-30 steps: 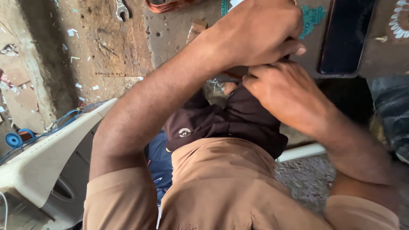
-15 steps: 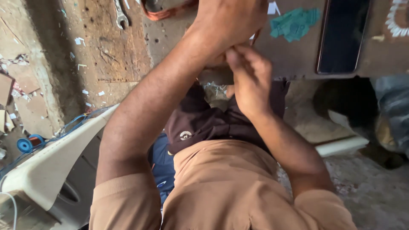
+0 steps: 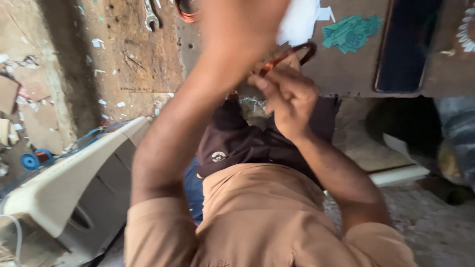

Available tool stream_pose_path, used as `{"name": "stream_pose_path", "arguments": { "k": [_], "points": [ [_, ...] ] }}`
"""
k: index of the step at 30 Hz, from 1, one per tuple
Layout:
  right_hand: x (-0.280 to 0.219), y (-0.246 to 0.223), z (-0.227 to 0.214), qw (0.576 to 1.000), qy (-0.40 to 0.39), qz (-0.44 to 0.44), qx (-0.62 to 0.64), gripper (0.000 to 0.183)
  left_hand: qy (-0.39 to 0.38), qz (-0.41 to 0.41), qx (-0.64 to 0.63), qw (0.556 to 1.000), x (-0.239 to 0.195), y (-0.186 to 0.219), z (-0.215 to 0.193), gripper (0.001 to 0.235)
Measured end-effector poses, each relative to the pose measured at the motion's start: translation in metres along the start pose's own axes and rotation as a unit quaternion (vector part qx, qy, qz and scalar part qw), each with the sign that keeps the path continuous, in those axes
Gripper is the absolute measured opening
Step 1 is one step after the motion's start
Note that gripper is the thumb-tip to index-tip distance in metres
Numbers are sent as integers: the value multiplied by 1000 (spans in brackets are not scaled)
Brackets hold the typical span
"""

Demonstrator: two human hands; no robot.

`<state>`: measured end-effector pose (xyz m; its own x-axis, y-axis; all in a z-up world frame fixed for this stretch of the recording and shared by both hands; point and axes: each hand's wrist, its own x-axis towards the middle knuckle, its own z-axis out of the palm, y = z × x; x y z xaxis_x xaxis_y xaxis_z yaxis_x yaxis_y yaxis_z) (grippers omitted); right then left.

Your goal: The recorder is assembling or repairing a motor stator, inserting insulation and managing copper windings on a workbench.

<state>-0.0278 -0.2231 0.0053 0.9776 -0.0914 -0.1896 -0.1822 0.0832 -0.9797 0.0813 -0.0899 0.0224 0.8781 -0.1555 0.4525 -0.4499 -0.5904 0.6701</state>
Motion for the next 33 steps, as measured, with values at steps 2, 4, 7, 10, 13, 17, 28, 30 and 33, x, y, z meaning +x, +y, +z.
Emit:
{"name": "stream_pose_path", "arguments": {
  "k": [2,4,7,10,13,17,28,30,33],
  "points": [
    [4,6,-8,917,-117,-331,-190,14,184,94,262,943,-24,-17,-69,31],
    [4,11,-7,911,-126,-330,-211,18,204,-21,-106,973,-27,-13,-83,32],
    [9,15,-1,898,-126,-340,-247,20,104,-206,-458,859,-54,-40,-87,32],
    [9,21,0,889,-127,-346,-270,17,-66,-277,-387,877,-77,-63,-88,18],
    [11,20,1,887,-141,-340,-280,17,-244,-197,-275,909,-68,-68,-92,14],
    [13,14,0,888,-156,-330,-280,18,-389,-101,-119,908,-52,-76,-92,15],
    [15,12,-1,877,-191,-318,-307,13,-340,-49,170,924,-37,-58,-119,35],
    [15,13,1,874,-195,-315,-314,14,-289,-29,205,935,-32,-46,-118,33],
    [13,15,4,869,-192,-309,-335,6,-353,-177,-45,917,-38,-49,-109,29]
  ]
}}
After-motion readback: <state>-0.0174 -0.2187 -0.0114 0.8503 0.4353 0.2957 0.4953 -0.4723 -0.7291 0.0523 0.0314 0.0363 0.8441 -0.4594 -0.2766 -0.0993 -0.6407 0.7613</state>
